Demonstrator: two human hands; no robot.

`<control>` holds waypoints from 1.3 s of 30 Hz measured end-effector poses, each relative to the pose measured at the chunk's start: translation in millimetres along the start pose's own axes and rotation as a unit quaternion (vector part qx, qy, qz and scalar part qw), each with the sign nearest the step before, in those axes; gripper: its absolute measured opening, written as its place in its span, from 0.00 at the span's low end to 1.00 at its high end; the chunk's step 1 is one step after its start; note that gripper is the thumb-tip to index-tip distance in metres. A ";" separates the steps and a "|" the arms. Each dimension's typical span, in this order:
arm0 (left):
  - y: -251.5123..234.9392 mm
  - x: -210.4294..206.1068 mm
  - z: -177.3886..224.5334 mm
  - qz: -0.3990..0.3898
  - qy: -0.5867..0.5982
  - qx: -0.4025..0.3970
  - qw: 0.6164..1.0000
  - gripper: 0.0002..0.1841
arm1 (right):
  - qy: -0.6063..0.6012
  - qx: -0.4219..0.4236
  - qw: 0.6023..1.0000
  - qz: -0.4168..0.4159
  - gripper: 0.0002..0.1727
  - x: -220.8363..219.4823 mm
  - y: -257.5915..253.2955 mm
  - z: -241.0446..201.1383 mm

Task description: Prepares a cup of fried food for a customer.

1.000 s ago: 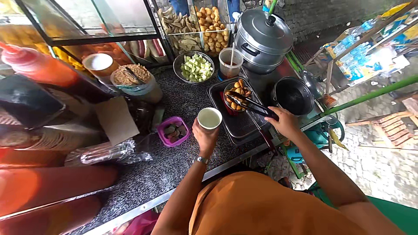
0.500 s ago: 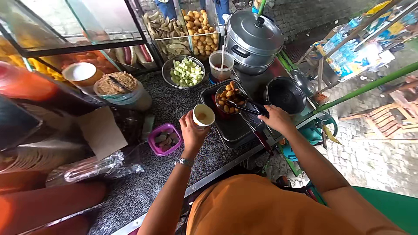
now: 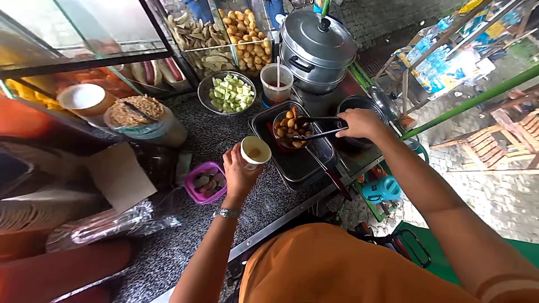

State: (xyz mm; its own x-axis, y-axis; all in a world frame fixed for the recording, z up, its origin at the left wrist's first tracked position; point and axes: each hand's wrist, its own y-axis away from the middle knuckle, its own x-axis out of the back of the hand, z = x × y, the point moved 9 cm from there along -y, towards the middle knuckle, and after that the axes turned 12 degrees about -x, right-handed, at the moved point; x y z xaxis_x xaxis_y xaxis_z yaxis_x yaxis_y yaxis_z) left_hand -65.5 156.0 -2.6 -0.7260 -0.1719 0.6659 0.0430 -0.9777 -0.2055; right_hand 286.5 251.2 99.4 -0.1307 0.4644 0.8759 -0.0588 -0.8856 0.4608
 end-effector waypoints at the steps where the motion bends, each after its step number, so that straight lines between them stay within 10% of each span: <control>1: 0.5 -0.8 -0.9 -0.001 -0.001 -0.002 1.000 0.54 | 0.011 0.007 1.000 0.009 0.41 1.4 -6.8 -6.1; 6: 1.9 -3.0 -1.1 -0.004 -0.002 -0.004 1.000 0.55 | 0.082 0.039 0.994 0.064 0.28 19.5 2.7 -36.4; 28: -16.0 -1.2 61.8 -0.067 -0.025 -0.088 0.994 0.50 | 0.042 0.175 0.978 0.105 0.32 67.5 80.7 -55.2; 39: -10.7 -4.5 22.4 -0.050 0.002 -0.022 0.999 0.52 | 0.048 0.000 0.998 0.027 0.38 -25.9 11.4 -16.3</control>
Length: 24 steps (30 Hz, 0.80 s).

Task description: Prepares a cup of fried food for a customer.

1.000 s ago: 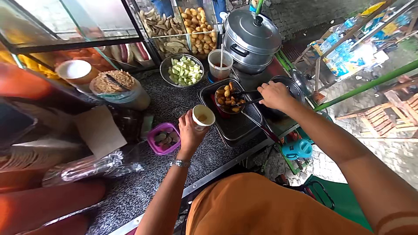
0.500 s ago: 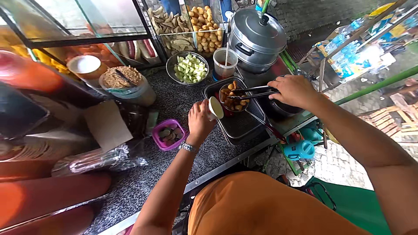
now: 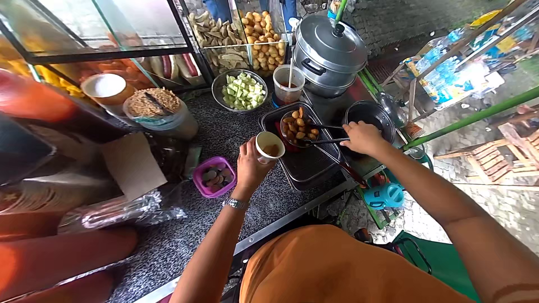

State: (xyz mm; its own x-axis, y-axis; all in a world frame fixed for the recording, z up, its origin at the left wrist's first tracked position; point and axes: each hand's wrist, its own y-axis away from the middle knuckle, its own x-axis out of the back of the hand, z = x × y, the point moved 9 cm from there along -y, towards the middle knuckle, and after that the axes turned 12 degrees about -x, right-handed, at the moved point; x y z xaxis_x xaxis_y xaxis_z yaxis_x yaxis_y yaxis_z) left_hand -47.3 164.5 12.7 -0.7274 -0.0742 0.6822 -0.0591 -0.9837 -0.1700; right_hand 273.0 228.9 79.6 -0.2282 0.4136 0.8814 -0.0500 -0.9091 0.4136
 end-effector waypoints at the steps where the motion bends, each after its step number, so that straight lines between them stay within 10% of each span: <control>1: 0.3 0.2 -0.9 -0.002 -0.002 0.002 1.000 0.52 | 0.005 0.004 1.000 0.015 0.36 -5.6 -1.5 -3.8; 24: -8.1 3.7 28.7 -0.025 -0.057 -0.071 0.996 0.50 | -0.067 0.091 0.992 0.055 0.31 60.8 51.3 7.0</control>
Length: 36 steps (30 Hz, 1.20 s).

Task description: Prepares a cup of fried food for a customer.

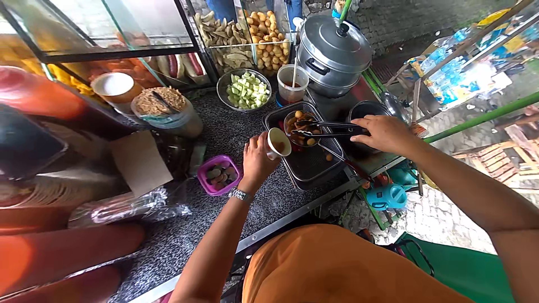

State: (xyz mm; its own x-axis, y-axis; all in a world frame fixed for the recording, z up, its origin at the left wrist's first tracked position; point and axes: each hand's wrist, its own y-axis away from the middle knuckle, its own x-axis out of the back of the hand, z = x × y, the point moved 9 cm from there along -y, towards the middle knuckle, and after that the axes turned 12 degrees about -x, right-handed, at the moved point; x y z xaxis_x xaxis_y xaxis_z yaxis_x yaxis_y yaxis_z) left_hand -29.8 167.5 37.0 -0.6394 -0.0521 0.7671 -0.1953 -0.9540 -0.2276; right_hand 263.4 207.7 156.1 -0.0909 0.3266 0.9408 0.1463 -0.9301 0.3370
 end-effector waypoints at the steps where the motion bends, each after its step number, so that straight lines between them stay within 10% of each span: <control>1: 0.2 -0.6 1.1 0.003 0.011 -0.001 1.000 0.50 | -0.022 0.014 1.000 -0.006 0.33 2.2 1.4 -8.2; 16: 10.6 -7.9 -26.4 0.021 0.038 0.040 0.998 0.52 | 0.048 -0.061 0.997 -0.026 0.38 -55.4 -45.3 -7.0; 36: 6.8 -3.9 -19.3 0.010 0.002 0.032 0.999 0.49 | 0.114 -0.033 0.993 0.017 0.27 -14.7 -23.0 -31.6</control>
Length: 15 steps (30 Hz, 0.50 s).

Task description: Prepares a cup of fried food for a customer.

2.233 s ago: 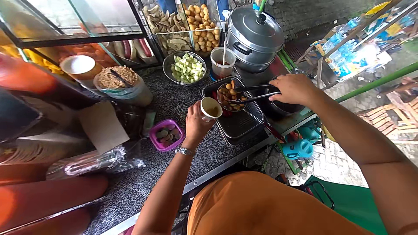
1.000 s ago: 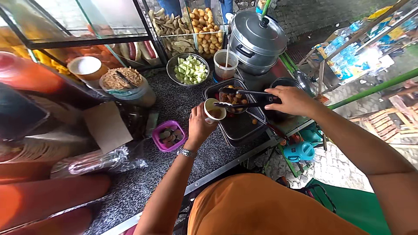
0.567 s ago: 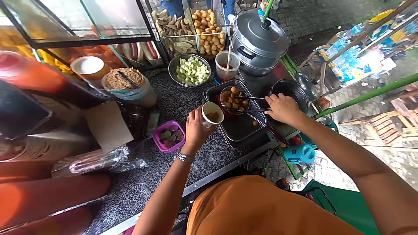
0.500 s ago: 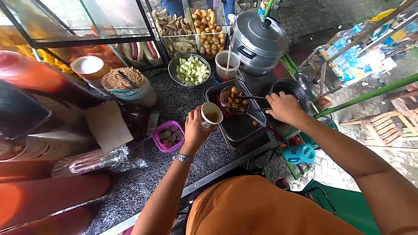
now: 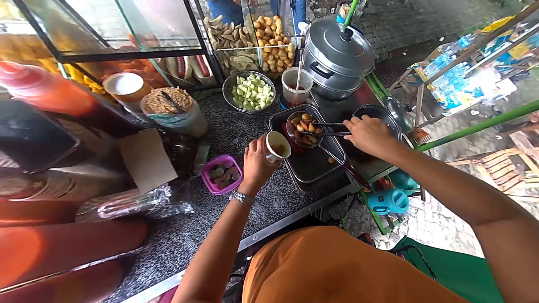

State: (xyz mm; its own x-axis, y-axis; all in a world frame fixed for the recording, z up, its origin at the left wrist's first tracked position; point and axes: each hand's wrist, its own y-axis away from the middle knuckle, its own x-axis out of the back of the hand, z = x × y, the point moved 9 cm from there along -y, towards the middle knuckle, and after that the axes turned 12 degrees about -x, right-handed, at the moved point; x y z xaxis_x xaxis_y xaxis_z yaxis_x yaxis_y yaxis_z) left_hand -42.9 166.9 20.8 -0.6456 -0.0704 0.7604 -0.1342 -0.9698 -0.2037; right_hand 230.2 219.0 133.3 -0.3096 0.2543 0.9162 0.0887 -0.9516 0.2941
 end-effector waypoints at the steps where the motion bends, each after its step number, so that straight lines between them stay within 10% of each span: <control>1: -0.6 1.0 1.8 -0.001 0.001 -0.003 1.000 0.49 | -0.016 0.003 1.000 -0.003 0.27 8.8 4.2 3.1; 8: -2.5 1.9 1.2 0.013 0.062 0.024 0.998 0.50 | -0.144 0.092 0.984 -0.060 0.35 31.1 27.0 -14.3; 15: 3.5 0.9 -15.7 0.026 0.070 0.048 0.996 0.53 | -0.061 -0.066 0.992 -0.093 0.41 -16.3 0.2 45.7</control>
State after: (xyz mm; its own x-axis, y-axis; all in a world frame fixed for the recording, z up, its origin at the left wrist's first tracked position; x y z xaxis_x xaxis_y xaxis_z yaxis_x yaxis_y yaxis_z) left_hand -55.8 167.1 11.1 -0.7497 -0.0936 0.6551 -0.0304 -0.9840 -0.1755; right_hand 278.5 222.6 130.9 -0.1916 0.4386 0.8780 -0.0863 -0.8987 0.4301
